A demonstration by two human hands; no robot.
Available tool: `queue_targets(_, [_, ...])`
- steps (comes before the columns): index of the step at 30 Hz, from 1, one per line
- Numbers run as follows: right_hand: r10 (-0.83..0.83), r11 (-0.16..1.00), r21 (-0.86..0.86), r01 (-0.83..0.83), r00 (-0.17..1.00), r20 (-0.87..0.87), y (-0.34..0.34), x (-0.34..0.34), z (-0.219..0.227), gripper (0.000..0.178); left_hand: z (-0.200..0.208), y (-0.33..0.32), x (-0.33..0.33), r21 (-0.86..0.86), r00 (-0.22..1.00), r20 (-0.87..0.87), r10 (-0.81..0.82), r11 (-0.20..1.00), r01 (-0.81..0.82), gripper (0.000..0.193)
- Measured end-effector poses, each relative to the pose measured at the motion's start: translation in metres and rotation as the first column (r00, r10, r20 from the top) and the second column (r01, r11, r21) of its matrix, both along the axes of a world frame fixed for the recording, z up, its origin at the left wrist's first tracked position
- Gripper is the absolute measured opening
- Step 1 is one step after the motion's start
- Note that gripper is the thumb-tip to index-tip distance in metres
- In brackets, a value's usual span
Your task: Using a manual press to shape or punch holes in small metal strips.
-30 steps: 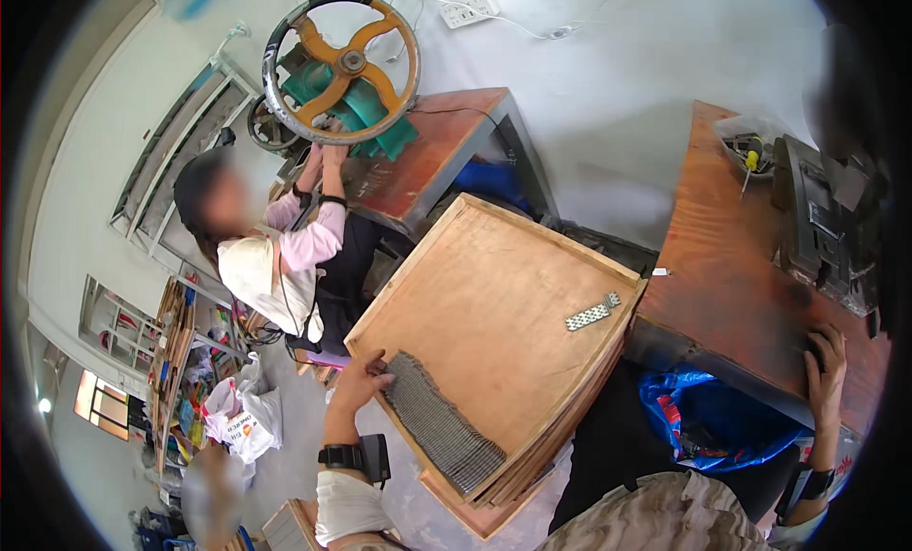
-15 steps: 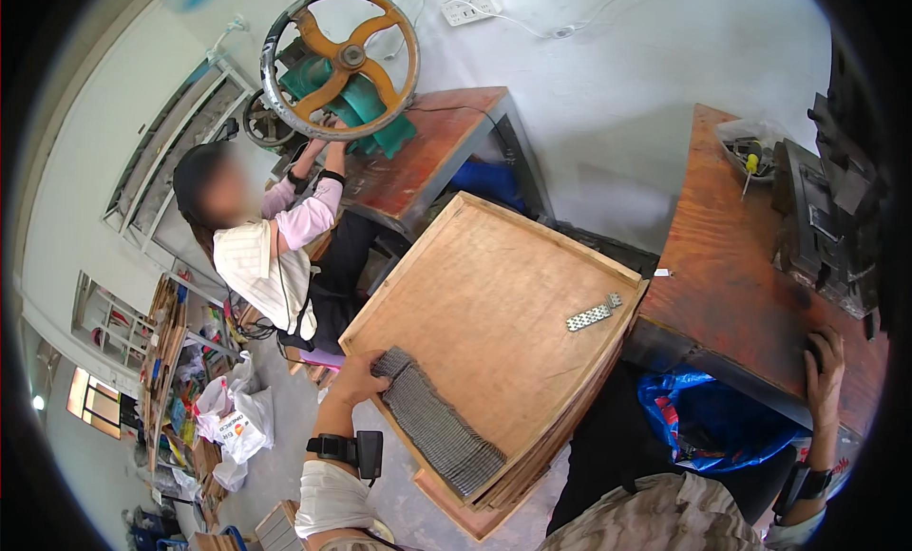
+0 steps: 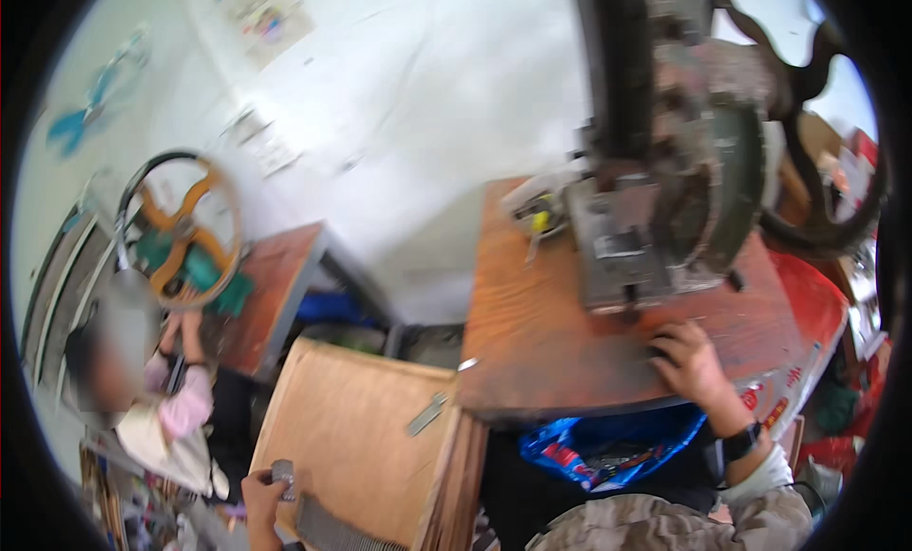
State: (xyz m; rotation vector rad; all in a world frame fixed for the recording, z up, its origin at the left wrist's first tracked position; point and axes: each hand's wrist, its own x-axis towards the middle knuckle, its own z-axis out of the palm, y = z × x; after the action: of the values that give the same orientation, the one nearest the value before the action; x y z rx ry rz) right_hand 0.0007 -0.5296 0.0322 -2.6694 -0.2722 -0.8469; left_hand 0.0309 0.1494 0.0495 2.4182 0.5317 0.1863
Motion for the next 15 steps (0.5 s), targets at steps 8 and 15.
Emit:
queue_targets(8, [0.02,0.998,0.061,-0.019,1.0,-0.008,-0.01,-0.01,0.004,0.024,0.074,-0.313,0.12,-0.414,0.755,0.251,-0.606,0.638,0.65,0.042])
queue_targets(15, [0.046,0.996,0.075,-0.046,0.999,0.005,-0.018,-0.008,0.0,0.025,0.111,-0.532,0.148,0.034,0.623,0.145,-0.769,0.633,0.773,0.043])
